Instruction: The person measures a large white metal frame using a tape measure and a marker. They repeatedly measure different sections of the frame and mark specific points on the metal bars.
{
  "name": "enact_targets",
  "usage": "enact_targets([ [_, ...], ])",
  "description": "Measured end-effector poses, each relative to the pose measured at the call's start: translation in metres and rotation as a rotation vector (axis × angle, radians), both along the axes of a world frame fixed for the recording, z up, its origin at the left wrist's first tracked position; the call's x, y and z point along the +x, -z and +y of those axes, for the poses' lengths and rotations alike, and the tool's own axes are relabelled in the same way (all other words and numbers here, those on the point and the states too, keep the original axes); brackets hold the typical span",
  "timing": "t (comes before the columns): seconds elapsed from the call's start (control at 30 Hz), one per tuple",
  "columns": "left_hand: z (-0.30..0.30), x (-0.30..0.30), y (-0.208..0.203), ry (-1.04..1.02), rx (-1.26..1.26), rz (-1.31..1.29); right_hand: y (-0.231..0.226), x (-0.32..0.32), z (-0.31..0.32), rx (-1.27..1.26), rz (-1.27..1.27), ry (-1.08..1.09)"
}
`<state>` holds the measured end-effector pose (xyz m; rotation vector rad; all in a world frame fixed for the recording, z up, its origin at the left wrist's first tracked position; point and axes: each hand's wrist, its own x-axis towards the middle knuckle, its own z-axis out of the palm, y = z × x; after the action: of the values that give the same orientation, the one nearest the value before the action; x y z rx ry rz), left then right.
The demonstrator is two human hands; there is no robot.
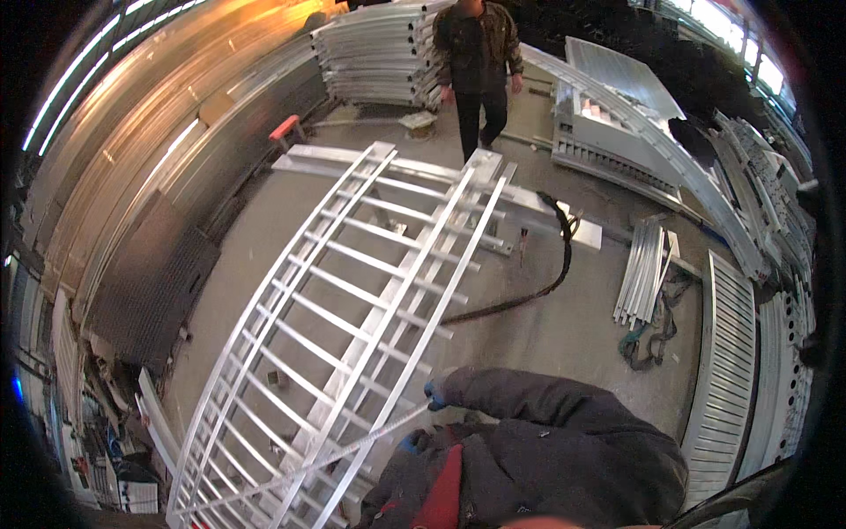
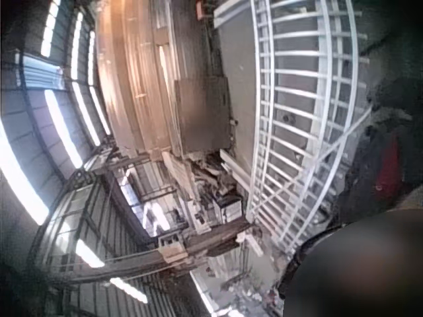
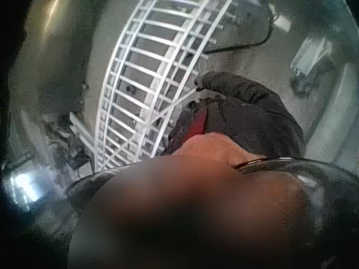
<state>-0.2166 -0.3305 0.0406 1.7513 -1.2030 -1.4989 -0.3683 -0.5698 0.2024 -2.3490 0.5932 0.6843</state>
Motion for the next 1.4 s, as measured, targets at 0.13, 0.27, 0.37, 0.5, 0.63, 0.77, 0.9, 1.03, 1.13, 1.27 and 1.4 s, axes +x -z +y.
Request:
enact_targets([
  [0.13, -0.051, -0.005, 0.003, 0.049, 0.044, -0.005, 0.003, -0.006, -0.031, 0.034, -0.002, 0.005],
  [0.27, -0.092, -0.009, 0.012, 0.100, 0.057, 0.004, 0.022, -0.013, -0.073, 0.000, 0.000, 0.029],
  [0.37, -0.122, -0.007, 0.020, 0.131, 0.052, 0.017, 0.038, -0.019, -0.106, -0.034, 0.018, 0.026],
  [0.5, -0.152, -0.002, 0.038, 0.212, 0.011, 0.029, 0.048, -0.022, -0.157, -0.144, -0.016, -0.024],
  [0.63, -0.176, -0.002, 0.061, 0.250, -0.019, -0.001, 0.038, -0.029, -0.207, -0.129, -0.073, 0.150],
  [0.77, -0.224, -0.008, 0.063, 0.177, 0.002, 0.081, 0.020, -0.043, -0.253, -0.145, 0.027, 0.162],
  [0.9, -0.256, -0.009, 0.029, 0.124, 0.061, 0.007, 0.015, -0.065, -0.311, -0.135, 0.111, 0.184],
  [1.03, -0.287, -0.017, 0.001, 0.052, 0.030, 0.102, 0.026, -0.103, -0.386, -0.162, 0.117, 0.176],
  [1.13, -0.324, -0.040, -0.009, 0.030, 0.070, -0.008, 0.039, -0.138, -0.457, -0.173, 0.113, 0.167],
  [1.27, -0.401, -0.084, -0.025, -0.037, -0.056, -0.169, 0.049, -0.190, -0.568, -0.259, 0.002, 0.172],
  [1.4, -0.475, -0.123, -0.048, -0.212, 0.030, -0.600, 0.048, -0.232, -0.686, -0.321, -0.117, 0.223],
])
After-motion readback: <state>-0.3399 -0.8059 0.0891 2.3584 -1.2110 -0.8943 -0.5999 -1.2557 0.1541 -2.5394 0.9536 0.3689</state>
